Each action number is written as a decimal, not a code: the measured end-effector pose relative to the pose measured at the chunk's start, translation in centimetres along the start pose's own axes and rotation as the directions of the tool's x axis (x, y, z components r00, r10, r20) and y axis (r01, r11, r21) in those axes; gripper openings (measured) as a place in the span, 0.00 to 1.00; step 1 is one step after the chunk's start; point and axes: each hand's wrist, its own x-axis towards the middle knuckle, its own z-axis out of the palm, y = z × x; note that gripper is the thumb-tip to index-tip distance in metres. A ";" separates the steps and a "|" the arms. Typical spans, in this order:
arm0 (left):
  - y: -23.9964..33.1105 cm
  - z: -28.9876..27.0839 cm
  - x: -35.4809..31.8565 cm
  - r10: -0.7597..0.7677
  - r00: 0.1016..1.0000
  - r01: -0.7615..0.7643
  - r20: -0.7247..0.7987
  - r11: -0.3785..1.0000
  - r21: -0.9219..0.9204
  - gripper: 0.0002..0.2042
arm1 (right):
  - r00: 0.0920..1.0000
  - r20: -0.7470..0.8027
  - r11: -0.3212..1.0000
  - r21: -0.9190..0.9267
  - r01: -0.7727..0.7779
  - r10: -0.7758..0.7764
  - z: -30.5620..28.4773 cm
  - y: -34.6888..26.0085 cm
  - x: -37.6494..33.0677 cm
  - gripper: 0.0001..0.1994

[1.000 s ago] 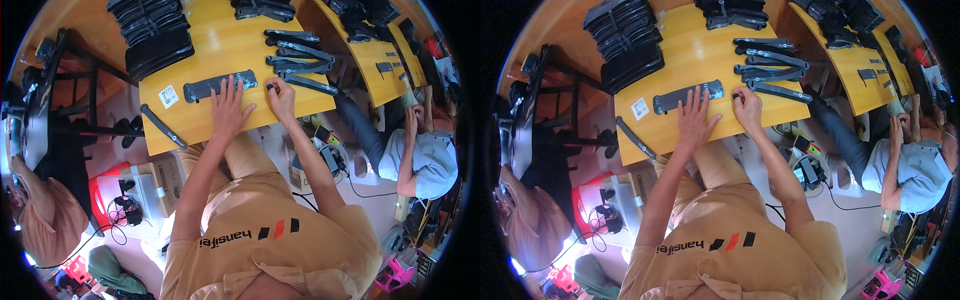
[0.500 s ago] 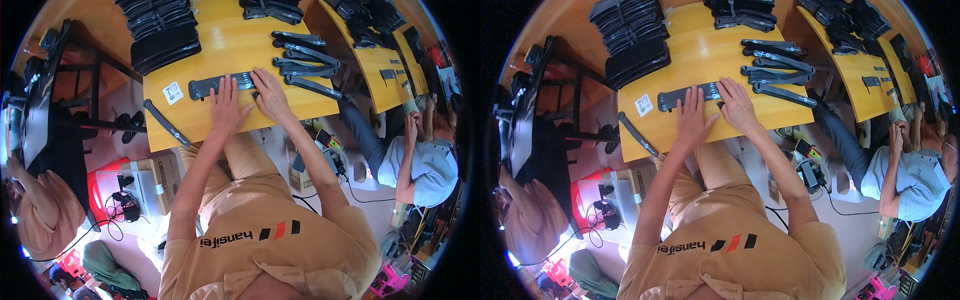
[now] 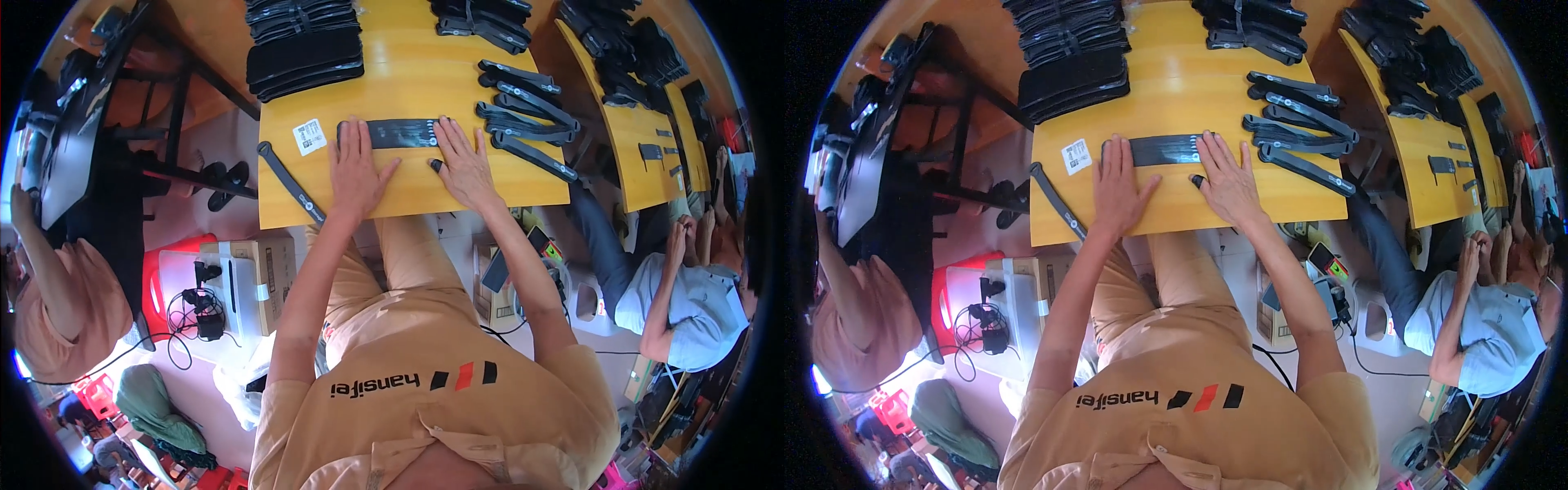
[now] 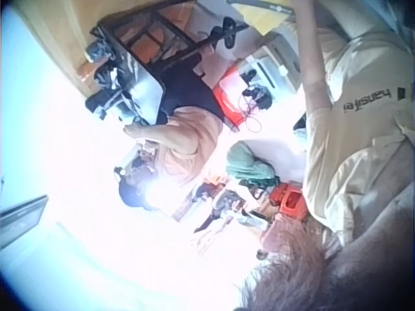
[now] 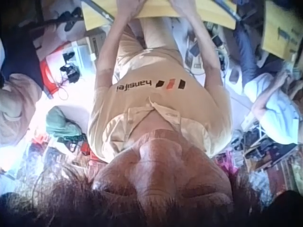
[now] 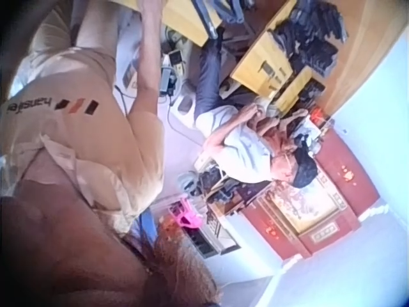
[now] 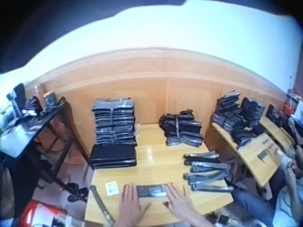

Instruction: Manually attaching plastic buckles and clips to black fabric straps.

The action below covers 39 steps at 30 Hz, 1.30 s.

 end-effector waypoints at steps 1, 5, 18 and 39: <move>-0.3 -0.1 -0.2 -0.040 0.999 0.041 -0.028 0.998 0.042 0.39 | 1.000 0.000 1.000 0.000 0.000 0.000 -0.1 -0.1 -0.1 0.30; -1.1 -0.9 -0.5 -0.065 0.998 0.066 -0.018 0.996 0.051 0.39 | 1.000 -0.007 1.000 0.008 0.024 -0.024 0.0 -0.3 0.0 0.30; -6.5 -7.3 -13.5 -0.782 0.615 0.173 -0.102 0.259 -0.950 0.09 | 0.932 -0.203 0.815 0.453 0.362 -0.301 -0.4 -13.5 -2.2 0.25; -1.0 -5.4 -13.3 -0.346 0.755 0.383 0.557 -0.457 -0.803 0.10 | 0.979 0.177 0.426 0.881 -0.204 0.103 -1.3 -16.5 -4.9 0.15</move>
